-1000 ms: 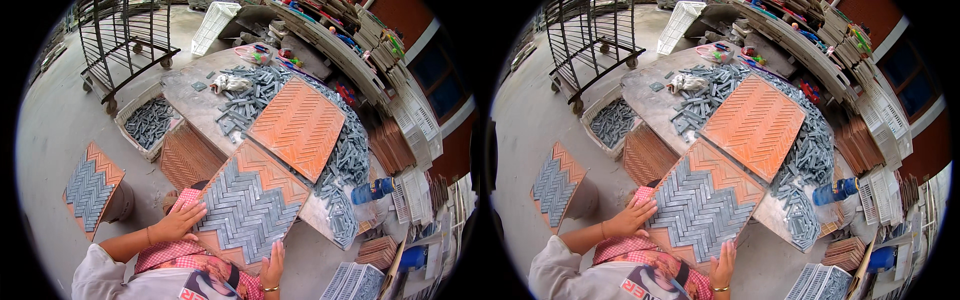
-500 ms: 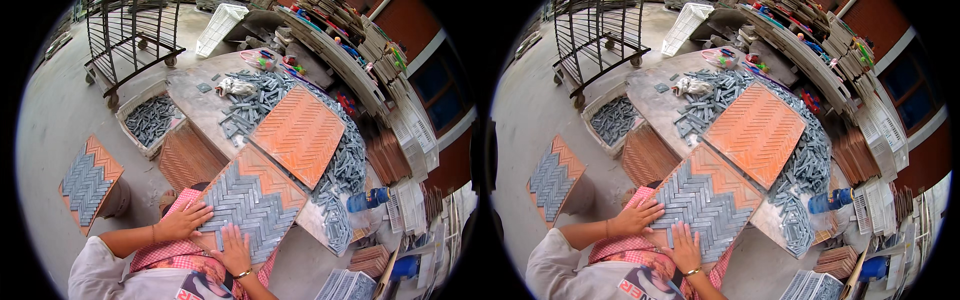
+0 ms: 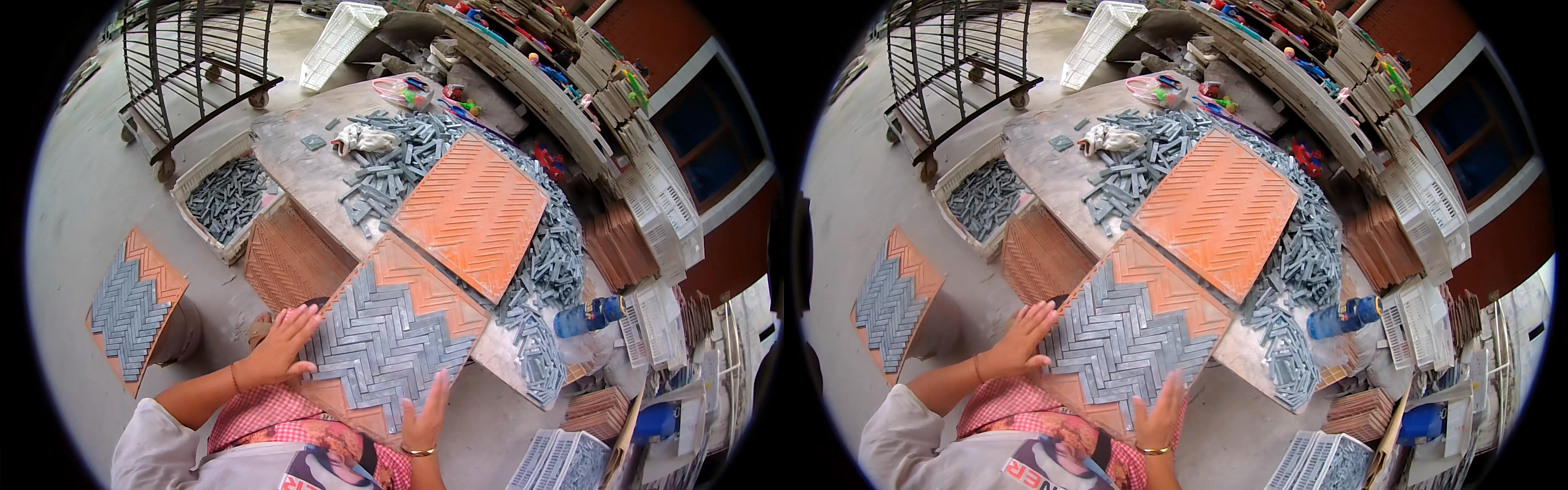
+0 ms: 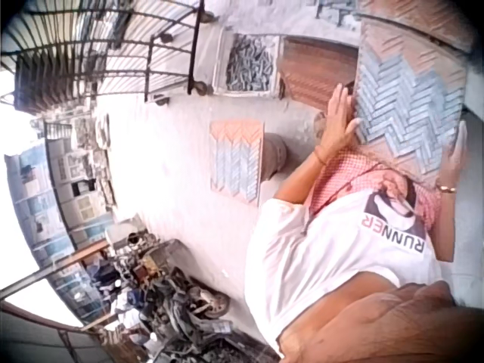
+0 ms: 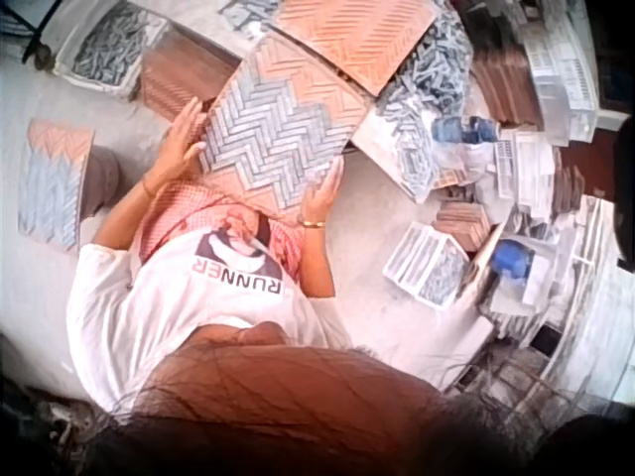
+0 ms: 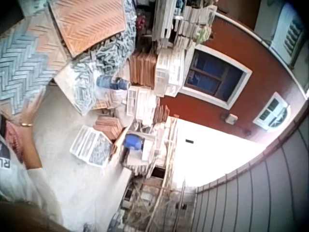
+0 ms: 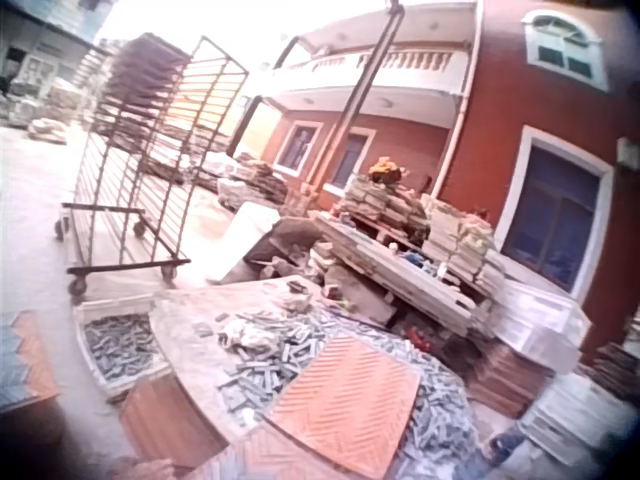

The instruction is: The person arranges small rectangular tiles by hand onto a square board to form a herringbone pattern. They repeatedly pick tiles from a nearby pile, place them on the board, and adjust alignment. Completed boards are set aside on a nearby surface.

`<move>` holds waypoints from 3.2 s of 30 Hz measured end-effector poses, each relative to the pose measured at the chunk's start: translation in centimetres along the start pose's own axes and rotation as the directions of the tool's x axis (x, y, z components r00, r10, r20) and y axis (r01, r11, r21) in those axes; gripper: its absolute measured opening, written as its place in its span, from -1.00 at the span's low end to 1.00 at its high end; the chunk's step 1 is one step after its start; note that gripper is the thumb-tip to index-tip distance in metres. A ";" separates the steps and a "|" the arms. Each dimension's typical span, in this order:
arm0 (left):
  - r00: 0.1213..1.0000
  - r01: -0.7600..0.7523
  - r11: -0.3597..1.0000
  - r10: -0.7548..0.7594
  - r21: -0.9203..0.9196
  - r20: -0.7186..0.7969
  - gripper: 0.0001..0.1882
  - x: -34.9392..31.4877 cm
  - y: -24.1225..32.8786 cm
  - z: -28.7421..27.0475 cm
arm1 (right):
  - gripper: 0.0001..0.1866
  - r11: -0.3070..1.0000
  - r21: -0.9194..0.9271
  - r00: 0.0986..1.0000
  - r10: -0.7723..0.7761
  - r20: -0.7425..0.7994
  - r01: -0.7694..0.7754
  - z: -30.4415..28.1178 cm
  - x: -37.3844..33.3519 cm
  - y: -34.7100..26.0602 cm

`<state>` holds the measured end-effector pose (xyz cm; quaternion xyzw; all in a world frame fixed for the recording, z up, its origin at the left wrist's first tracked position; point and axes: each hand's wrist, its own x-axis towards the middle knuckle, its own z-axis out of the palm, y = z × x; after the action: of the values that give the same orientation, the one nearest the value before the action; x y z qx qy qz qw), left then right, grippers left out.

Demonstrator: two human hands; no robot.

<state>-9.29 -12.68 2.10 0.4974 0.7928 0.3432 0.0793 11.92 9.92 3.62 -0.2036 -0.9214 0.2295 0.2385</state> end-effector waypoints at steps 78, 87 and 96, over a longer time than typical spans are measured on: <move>0.886 0.203 0.883 -0.349 -0.423 -0.305 -0.66 4.7 -2.9 2.1 | -0.78 0.925 0.294 0.894 0.330 -0.304 -0.241 -1.1 3.4 7.8; 0.968 -0.243 0.969 0.245 0.042 -0.051 -0.53 13.7 7.7 5.4 | -0.66 0.983 -0.091 0.982 0.152 -0.110 -0.162 -0.9 12.7 10.0; 0.975 -0.210 0.971 0.216 0.110 -0.045 -0.60 18.3 8.7 10.3 | -0.76 0.872 0.221 0.897 0.408 0.168 -0.438 -1.4 14.2 10.7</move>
<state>-7.10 9.94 3.76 0.5732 0.7536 0.3217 -0.0066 4.07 25.96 4.11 -0.3547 -0.8298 0.4029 0.1526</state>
